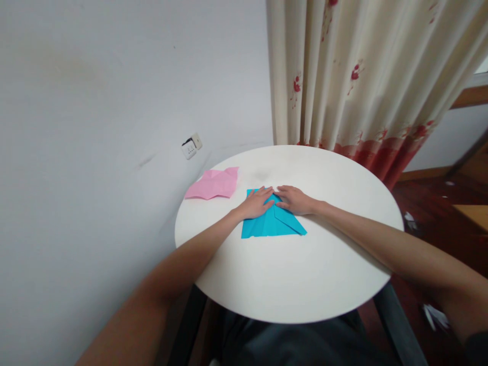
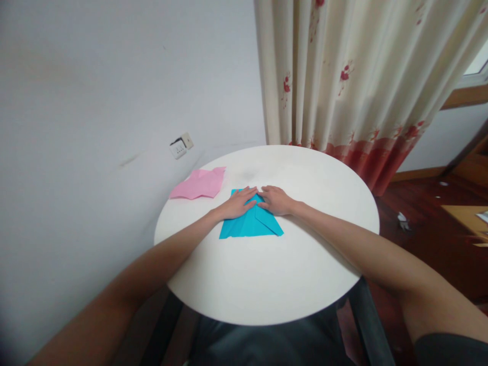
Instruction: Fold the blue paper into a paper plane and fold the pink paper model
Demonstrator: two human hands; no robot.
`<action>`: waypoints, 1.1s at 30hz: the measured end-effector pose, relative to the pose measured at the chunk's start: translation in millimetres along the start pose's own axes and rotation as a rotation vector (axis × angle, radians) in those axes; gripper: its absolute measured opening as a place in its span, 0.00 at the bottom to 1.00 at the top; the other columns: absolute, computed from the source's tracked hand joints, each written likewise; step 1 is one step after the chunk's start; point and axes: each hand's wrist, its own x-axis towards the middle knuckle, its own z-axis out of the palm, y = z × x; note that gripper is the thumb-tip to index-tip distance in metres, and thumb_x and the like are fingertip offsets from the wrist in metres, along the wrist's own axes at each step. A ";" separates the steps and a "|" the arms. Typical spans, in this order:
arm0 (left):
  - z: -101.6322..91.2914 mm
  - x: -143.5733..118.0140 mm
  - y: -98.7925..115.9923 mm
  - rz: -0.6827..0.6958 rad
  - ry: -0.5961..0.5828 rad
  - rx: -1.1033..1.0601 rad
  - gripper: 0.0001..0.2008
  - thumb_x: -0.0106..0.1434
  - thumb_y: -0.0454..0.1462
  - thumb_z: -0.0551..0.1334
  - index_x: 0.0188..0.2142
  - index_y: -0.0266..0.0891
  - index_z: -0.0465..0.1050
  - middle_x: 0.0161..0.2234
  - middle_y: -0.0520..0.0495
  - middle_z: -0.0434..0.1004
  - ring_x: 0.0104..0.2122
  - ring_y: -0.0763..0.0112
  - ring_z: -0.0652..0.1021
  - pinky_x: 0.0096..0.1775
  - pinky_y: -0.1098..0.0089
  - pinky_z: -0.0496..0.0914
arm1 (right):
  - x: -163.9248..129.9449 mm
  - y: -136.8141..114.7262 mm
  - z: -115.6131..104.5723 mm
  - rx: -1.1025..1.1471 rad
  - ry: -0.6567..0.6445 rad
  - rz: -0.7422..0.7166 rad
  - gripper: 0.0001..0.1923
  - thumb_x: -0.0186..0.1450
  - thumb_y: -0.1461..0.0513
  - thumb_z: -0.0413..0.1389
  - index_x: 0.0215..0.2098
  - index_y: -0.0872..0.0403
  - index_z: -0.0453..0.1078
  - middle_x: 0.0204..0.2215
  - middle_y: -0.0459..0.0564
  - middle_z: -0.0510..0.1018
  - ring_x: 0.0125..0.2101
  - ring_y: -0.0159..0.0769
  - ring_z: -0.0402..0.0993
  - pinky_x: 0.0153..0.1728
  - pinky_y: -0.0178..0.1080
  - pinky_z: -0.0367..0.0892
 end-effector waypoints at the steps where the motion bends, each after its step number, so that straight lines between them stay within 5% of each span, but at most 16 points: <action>1: 0.4 0.0 -0.4 -0.004 -0.003 0.002 0.30 0.74 0.51 0.43 0.71 0.45 0.49 0.72 0.47 0.45 0.71 0.55 0.47 0.67 0.47 0.44 | -0.1 -0.2 -0.3 0.002 0.000 -0.002 0.31 0.72 0.50 0.48 0.66 0.60 0.62 0.65 0.66 0.64 0.64 0.54 0.60 0.64 0.51 0.55; 23: -1.9 -1.9 2.8 -0.004 0.000 -0.007 0.29 0.74 0.49 0.43 0.71 0.45 0.50 0.72 0.47 0.46 0.71 0.55 0.48 0.67 0.47 0.44 | 0.1 -2.4 -1.2 0.014 -0.019 0.003 0.31 0.72 0.51 0.49 0.66 0.62 0.62 0.65 0.68 0.63 0.65 0.54 0.59 0.65 0.51 0.54; 33: -8.0 -4.1 7.0 0.041 -0.035 0.006 0.28 0.75 0.49 0.43 0.71 0.49 0.49 0.72 0.50 0.46 0.71 0.53 0.48 0.67 0.47 0.44 | -0.8 7.2 1.8 0.095 -0.136 0.159 0.49 0.65 0.38 0.52 0.72 0.56 0.48 0.71 0.63 0.47 0.70 0.57 0.41 0.67 0.60 0.43</action>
